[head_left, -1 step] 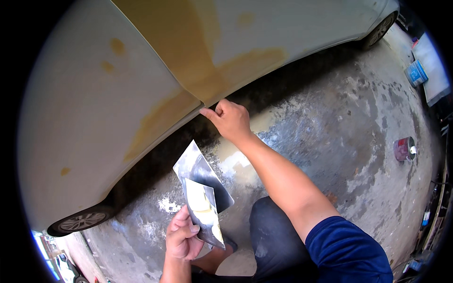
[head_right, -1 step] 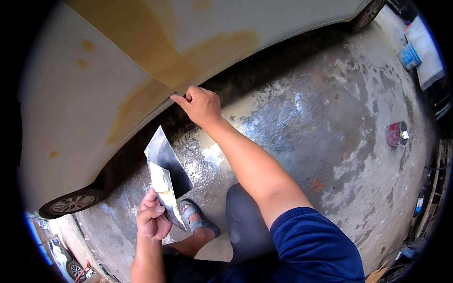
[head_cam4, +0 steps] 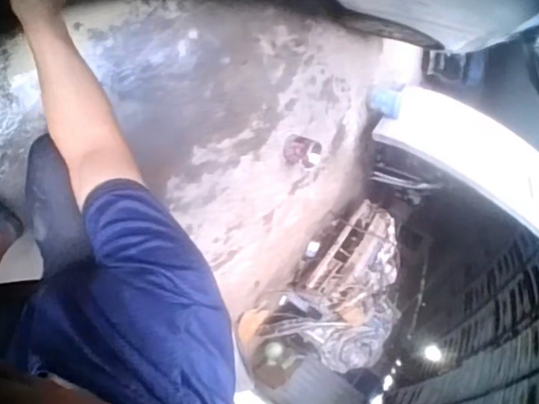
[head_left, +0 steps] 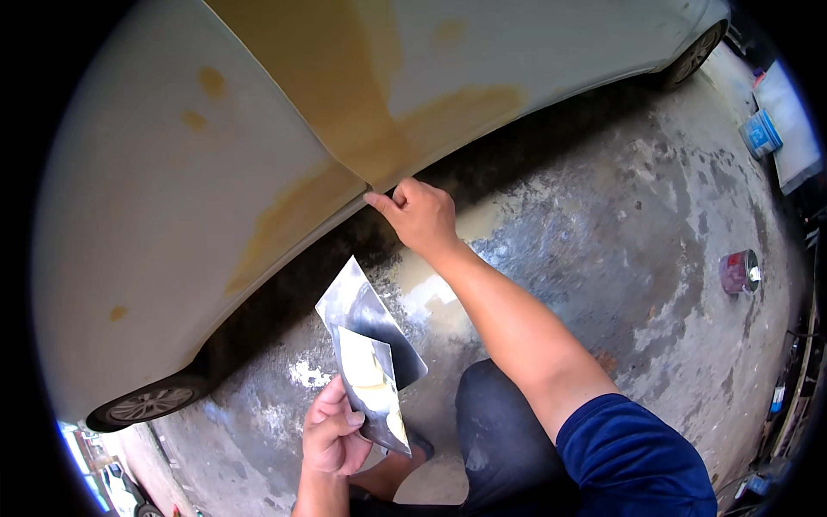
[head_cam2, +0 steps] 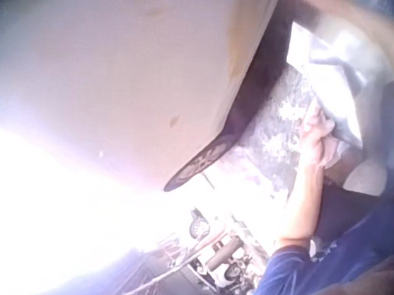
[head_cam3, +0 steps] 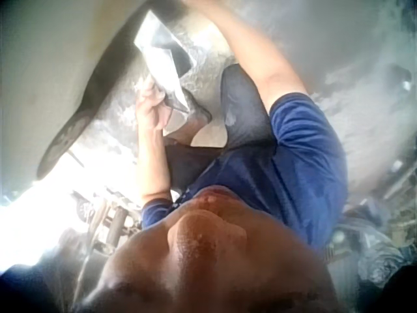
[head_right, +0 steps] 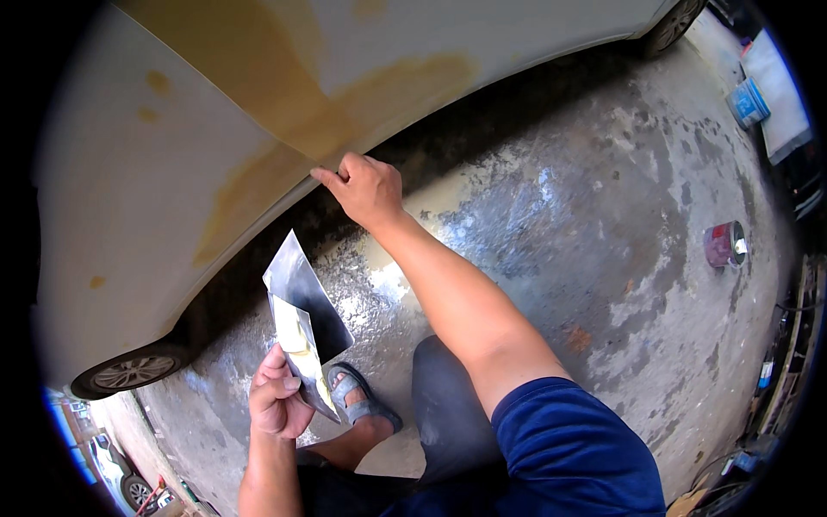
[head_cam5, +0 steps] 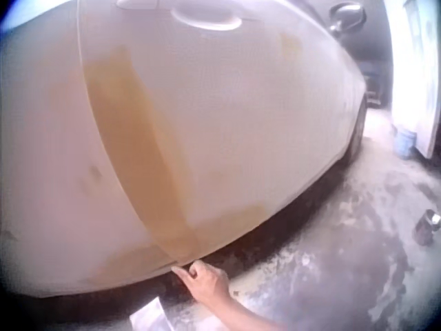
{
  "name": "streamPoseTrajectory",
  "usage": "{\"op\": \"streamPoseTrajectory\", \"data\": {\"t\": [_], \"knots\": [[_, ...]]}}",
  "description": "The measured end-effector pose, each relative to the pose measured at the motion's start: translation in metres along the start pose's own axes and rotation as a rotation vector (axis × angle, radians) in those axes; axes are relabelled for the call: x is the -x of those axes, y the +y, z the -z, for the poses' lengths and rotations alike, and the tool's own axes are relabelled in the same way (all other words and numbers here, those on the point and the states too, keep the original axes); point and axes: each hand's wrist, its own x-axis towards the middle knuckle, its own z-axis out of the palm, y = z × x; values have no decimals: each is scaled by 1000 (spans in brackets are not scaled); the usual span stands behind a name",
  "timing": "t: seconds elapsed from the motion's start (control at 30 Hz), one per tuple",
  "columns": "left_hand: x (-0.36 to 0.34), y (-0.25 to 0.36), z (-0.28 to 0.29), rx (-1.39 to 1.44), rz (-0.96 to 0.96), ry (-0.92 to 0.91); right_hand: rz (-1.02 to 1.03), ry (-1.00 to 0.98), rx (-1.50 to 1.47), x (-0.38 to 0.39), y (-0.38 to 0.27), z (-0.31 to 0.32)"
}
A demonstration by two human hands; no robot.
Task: The person applies a yellow body filler to the side of a white car using a metal putty knife and a smaller scraper. They spread the filler over the door and lower panel areas, smoothing it into the surface.
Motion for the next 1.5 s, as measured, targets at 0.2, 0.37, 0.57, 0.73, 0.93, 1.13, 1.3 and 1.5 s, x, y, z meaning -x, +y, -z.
{"op": "streamPoseTrajectory", "data": {"t": [0.2,0.37,0.57,0.73,0.93,1.13,1.3,1.5], "knots": [[0,-1,-2,-28,-10,78,-9,41,80,4,15,-19],[0,-1,-1,-22,-6,74,-137,-131,16,15,21,-19],[2,0,3,-36,-19,81,153,-107,-21,41,12,-6],[3,-2,0,-28,-32,85,326,-153,145,44,4,-26],[0,-6,2,-48,-50,69,137,-299,281,63,5,-33],[-1,-1,-11,-43,-39,35,-266,-928,-377,59,-33,41],[-5,2,-27,-49,-17,32,-455,-828,-1313,67,-76,97],[-11,6,-42,-42,-341,23,-648,-356,-1270,52,-75,136]]}}
